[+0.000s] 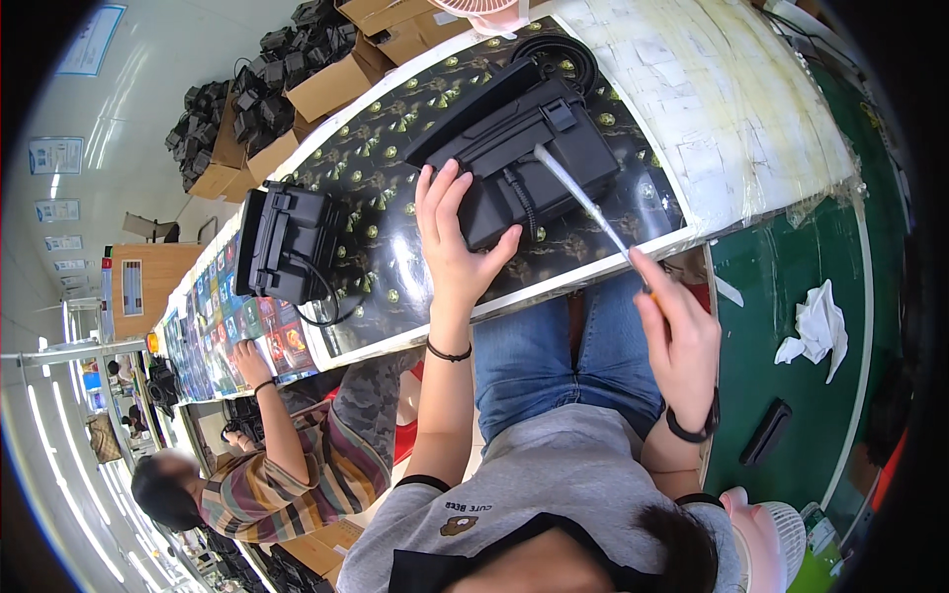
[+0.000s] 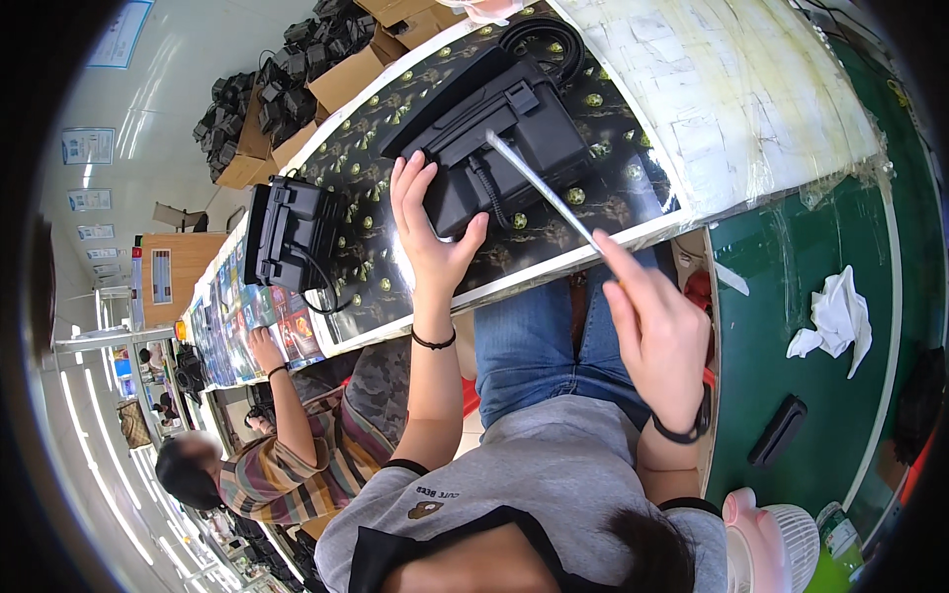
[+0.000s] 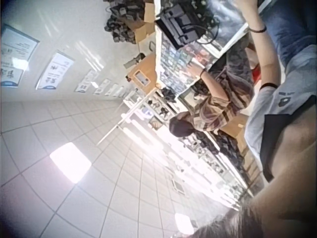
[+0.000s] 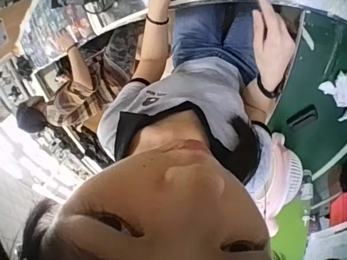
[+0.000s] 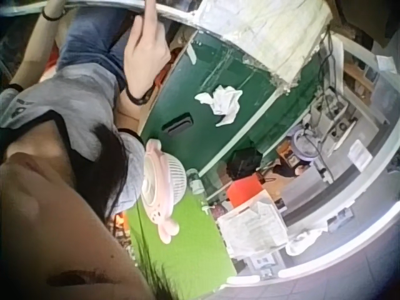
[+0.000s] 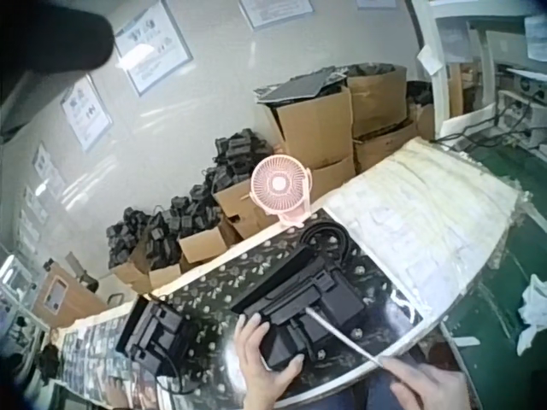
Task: Assembling the internal components and casing of a solar-powered electronic device at a workshop bench.
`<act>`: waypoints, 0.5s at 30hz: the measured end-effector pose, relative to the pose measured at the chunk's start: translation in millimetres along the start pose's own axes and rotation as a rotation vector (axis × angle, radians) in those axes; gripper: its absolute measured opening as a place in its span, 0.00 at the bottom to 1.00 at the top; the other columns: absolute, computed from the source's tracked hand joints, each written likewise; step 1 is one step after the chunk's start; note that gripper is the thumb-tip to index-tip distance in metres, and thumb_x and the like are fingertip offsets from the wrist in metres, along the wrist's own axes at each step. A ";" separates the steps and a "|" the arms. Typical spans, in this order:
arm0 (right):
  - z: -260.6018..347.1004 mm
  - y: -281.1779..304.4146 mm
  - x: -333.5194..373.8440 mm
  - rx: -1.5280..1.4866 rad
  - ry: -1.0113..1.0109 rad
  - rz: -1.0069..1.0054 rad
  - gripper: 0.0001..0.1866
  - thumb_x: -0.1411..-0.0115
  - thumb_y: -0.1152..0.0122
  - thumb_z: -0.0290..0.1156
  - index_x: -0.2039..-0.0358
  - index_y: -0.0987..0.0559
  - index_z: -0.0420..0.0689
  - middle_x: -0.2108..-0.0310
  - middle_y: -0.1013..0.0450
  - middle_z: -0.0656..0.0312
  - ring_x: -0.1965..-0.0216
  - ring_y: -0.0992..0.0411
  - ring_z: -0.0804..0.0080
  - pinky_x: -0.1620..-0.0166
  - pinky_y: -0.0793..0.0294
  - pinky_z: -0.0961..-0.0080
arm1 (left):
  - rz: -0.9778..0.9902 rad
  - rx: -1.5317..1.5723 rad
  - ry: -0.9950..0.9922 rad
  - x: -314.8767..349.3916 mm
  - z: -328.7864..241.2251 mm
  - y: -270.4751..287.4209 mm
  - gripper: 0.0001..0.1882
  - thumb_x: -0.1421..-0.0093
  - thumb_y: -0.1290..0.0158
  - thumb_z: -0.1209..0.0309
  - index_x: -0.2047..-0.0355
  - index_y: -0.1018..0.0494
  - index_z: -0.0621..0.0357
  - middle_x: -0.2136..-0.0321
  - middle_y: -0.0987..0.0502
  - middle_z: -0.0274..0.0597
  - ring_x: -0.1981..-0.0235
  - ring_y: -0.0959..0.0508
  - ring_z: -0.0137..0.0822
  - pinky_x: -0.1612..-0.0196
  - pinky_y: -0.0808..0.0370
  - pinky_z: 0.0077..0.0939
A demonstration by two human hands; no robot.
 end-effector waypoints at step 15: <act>5.3 -15.0 1.7 0.297 -0.017 0.047 0.24 0.38 0.40 0.30 0.40 0.27 0.59 0.79 0.32 0.59 0.82 0.30 0.62 0.78 0.30 0.66 | 0.003 0.034 0.010 -0.8 3.4 2.8 0.38 0.59 0.31 0.67 0.46 0.32 0.59 0.40 0.32 0.48 0.36 0.39 0.56 0.34 0.42 0.49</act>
Point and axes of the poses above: each hand's wrist, its own x-axis away from the middle knuckle, its own y-axis out of the back of the hand, z = x × y, the point moved 4 cm from there along -x, towards the middle knuckle
